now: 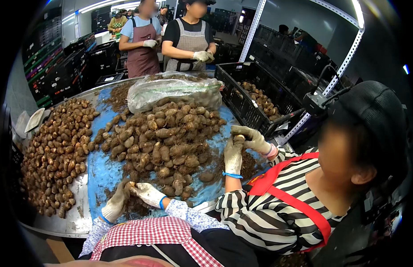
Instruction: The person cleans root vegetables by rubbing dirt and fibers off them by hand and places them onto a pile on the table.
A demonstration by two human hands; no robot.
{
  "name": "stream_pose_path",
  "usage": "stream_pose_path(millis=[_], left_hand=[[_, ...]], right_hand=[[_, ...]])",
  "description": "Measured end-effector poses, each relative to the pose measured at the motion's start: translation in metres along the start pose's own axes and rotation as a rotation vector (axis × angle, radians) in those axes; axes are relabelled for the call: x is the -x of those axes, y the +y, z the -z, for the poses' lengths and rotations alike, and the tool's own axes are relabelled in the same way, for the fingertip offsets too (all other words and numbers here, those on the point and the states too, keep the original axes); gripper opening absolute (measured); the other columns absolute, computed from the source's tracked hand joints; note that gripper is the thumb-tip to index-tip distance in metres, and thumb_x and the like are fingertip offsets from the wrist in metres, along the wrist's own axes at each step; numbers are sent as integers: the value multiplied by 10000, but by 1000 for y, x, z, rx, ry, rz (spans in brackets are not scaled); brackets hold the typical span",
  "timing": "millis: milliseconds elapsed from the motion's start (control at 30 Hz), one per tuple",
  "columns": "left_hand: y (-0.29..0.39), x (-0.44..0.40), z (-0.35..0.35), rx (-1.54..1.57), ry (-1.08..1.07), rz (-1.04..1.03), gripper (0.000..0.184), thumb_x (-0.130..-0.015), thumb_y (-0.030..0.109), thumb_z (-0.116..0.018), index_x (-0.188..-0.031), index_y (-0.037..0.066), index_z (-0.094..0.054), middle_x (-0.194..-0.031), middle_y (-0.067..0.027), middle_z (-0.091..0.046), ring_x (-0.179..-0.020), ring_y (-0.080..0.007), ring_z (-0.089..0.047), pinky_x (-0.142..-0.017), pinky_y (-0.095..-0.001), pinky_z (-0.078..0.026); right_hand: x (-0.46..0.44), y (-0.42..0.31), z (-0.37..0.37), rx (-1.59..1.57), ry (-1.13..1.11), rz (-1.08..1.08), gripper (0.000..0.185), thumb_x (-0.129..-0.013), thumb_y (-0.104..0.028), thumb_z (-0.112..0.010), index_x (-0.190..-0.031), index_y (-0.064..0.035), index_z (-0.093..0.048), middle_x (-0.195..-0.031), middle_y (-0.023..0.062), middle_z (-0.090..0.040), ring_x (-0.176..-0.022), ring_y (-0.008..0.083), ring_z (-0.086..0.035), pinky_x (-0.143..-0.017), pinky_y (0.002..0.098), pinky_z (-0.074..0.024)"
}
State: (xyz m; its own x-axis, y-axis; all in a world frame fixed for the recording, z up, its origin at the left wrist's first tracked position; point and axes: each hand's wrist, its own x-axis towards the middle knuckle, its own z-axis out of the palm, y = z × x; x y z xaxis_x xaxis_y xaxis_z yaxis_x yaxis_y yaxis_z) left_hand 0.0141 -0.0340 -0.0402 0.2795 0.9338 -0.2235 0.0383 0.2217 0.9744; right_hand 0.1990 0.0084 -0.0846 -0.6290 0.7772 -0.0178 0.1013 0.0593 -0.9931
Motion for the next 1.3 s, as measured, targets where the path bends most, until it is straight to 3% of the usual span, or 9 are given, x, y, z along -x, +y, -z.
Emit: stream_pose_path(millis=[167,200,333,500,733,800,900,1133,1300], left_hand=[[1,2,-20,397,328,-30,436,-1043,366,-361,-1314,43,-472,-830,-12,-594,-554,-89,-490,-465,-220,-416],[-20,-5,0,447,162,-118,495,-1012,469,-437,-1304,71,-487,-1004,-41,-620,-778,-134,-614,-578,-239,-511],[13,3,-2,1120,41,-18,541,-996,546,-402,-1234,84,-553,-626,46,-469,-467,-73,-402,-402,-220,-304],[27,1,-3,1021,40,48,620,-993,582,-367,-1263,51,-539,-524,44,-377,-381,-78,-306,-368,-230,-259],[24,2,-8,704,75,31,658,-991,613,-313,-1330,80,-498,-535,56,-376,-374,-58,-288,-352,-229,-252],[54,11,-27,190,90,7,681,-993,604,-309,-1445,101,-395,-627,47,-443,-422,-56,-312,-373,-227,-283],[24,0,-30,250,148,-124,601,-1033,503,-328,-1450,73,-379,-657,38,-466,-432,-55,-340,-375,-215,-292],[16,1,-5,1223,-143,62,558,-1015,518,-375,-1268,53,-553,-624,-22,-524,-339,-93,-322,-310,-232,-278],[25,-2,-11,1178,265,214,601,-982,558,-432,-1316,66,-514,-731,-60,-602,-390,-109,-388,-345,-222,-327]], right_hand=[[5,-39,-22,-194,107,-93,215,-1001,-148,-474,-1035,23,-600,-1003,103,-618,-886,199,-577,-843,298,-520],[-21,30,-24,-332,155,-121,160,-977,-118,-490,-938,11,-577,-919,85,-594,-877,197,-572,-827,298,-515],[-6,37,-8,-495,224,-41,144,-978,-118,-504,-884,-46,-588,-769,14,-561,-685,147,-532,-600,251,-475],[5,-15,10,182,308,201,219,-935,10,-565,-1149,16,-612,-1154,130,-652,-995,196,-641,-860,265,-532],[7,-44,16,-337,175,-76,330,-986,-237,-551,-1190,18,-601,-995,147,-676,-803,220,-659,-669,323,-530],[13,-97,2,561,200,-150,385,-962,-303,-582,-1173,18,-601,-995,184,-673,-832,284,-667,-696,383,-534],[6,-68,0,614,308,119,305,-890,-279,-649,-984,11,-657,-960,210,-659,-849,358,-651,-761,415,-522],[-4,-43,10,1054,476,332,78,-861,-117,-635,-840,-43,-646,-840,134,-658,-768,315,-643,-739,384,-521],[4,-40,11,-19,322,50,233,-917,-181,-641,-1090,-24,-637,-996,163,-666,-894,266,-651,-797,342,-520]])
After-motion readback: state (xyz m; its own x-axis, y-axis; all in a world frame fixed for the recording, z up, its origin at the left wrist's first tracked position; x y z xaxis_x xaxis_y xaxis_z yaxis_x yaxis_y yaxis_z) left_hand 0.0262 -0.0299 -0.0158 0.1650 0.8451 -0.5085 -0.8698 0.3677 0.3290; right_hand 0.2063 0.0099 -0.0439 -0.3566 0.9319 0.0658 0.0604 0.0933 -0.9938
